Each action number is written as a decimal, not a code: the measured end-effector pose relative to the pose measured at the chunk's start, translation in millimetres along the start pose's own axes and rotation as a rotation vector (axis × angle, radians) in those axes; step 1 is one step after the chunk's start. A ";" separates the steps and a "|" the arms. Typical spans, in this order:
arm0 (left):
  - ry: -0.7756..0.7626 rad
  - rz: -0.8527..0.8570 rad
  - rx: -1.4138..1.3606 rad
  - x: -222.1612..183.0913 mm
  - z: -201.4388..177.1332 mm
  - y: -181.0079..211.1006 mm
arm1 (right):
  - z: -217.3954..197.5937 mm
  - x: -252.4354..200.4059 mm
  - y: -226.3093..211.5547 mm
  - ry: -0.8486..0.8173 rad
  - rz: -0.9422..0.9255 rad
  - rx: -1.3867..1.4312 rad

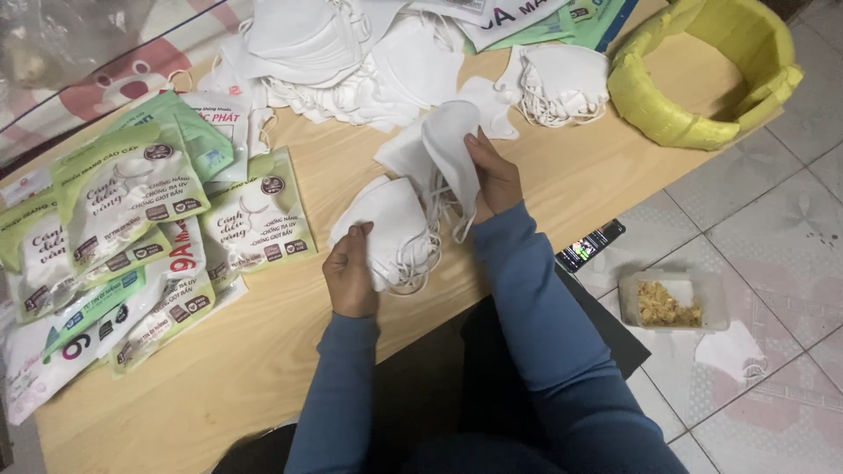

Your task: The person is sorting and arranging white face masks on a wooden table, stacking them neatly for packaging.

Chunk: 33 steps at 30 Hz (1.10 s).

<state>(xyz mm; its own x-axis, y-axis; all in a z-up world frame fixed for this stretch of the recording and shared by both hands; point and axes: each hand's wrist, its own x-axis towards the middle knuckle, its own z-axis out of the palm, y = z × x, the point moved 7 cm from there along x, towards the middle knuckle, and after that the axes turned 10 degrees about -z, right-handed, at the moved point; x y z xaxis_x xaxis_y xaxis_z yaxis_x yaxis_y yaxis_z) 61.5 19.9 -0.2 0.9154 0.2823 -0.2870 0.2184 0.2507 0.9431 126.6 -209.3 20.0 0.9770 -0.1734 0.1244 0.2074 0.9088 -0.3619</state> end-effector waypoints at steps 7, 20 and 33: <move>0.013 -0.036 0.076 -5.5 -2.0 2.8 | 32.4 -1.3 22.7 -0.161 0.104 0.143; -0.138 -0.228 -0.229 8.6 -1.7 -12.2 | -11.2 -25.1 73.0 0.280 0.333 0.022; 0.036 0.503 0.412 -1.4 -12.9 22.0 | -21.8 -8.9 -53.9 0.042 -0.197 -1.311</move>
<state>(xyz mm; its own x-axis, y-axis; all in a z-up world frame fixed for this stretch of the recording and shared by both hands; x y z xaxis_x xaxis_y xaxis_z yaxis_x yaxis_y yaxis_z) 60.7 37.0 18.8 0.9293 0.3052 0.2080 -0.1157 -0.2943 0.9487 107.8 -264.9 18.2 0.9209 -0.2925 0.2577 0.2165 -0.1660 -0.9621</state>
